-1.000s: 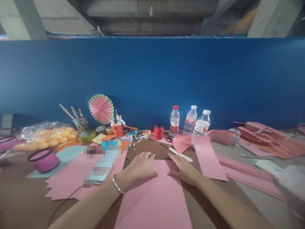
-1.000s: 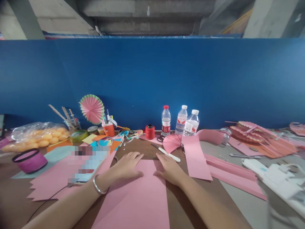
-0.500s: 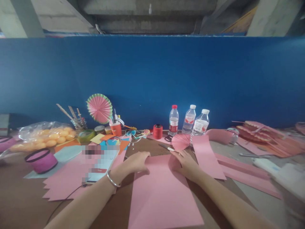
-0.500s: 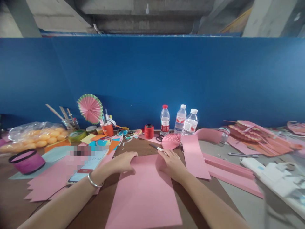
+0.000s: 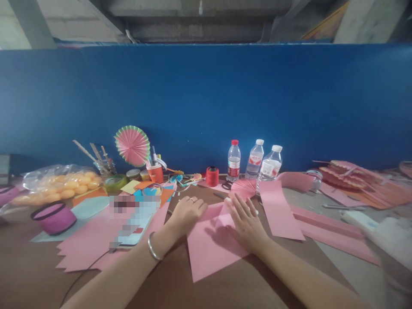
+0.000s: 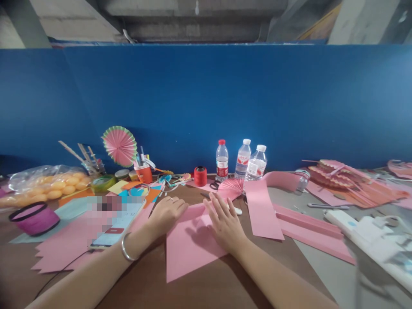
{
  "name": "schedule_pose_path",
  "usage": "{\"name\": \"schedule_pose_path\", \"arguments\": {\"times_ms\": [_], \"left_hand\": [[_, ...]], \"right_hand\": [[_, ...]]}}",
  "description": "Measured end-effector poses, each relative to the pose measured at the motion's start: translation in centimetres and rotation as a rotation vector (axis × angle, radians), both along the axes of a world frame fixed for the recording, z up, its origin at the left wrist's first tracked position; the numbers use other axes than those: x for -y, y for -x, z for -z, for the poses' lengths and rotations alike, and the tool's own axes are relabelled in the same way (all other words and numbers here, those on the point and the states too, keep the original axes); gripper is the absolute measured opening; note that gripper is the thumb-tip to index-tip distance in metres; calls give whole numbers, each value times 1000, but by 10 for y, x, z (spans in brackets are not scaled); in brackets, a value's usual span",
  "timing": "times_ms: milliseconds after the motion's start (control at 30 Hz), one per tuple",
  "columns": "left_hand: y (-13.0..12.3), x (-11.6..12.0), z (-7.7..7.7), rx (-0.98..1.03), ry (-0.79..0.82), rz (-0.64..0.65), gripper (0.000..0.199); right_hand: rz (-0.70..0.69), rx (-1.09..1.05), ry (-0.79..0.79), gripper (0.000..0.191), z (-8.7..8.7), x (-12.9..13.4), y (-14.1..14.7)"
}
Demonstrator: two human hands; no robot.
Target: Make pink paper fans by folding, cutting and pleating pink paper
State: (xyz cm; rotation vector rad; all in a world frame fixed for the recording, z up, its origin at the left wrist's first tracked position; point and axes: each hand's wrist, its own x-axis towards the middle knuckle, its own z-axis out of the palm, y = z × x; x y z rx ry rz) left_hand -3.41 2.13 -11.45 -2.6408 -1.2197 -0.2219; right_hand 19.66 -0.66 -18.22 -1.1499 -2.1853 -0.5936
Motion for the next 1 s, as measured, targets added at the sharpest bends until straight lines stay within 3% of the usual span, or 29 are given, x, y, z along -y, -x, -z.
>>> {"name": "schedule_pose_path", "arguments": {"times_ms": [233,367,500,567,667,767,867,1000], "left_hand": [[-3,9,-18,101,7,-25,24],[2,7,-32,178,150,12,21],[6,9,-44,180,485,196,15],[5,7,-40,194,630,231,20],[1,0,-21,297,660,120,47],[-3,-6,2,383,603,22,39],[-4,-4,12,415,630,72,38],[-6,9,5,442,770,225,51]], "right_hand": [[-399,139,249,34,8,3,9],[-400,141,337,34,5,1,14],[-382,124,370,31,-1,2,13],[-387,127,374,27,-3,4,13],[-411,138,358,25,-2,5,14],[-436,151,324,26,1,4,15],[-404,151,288,25,4,3,14],[-304,129,257,31,8,3,11]]}}
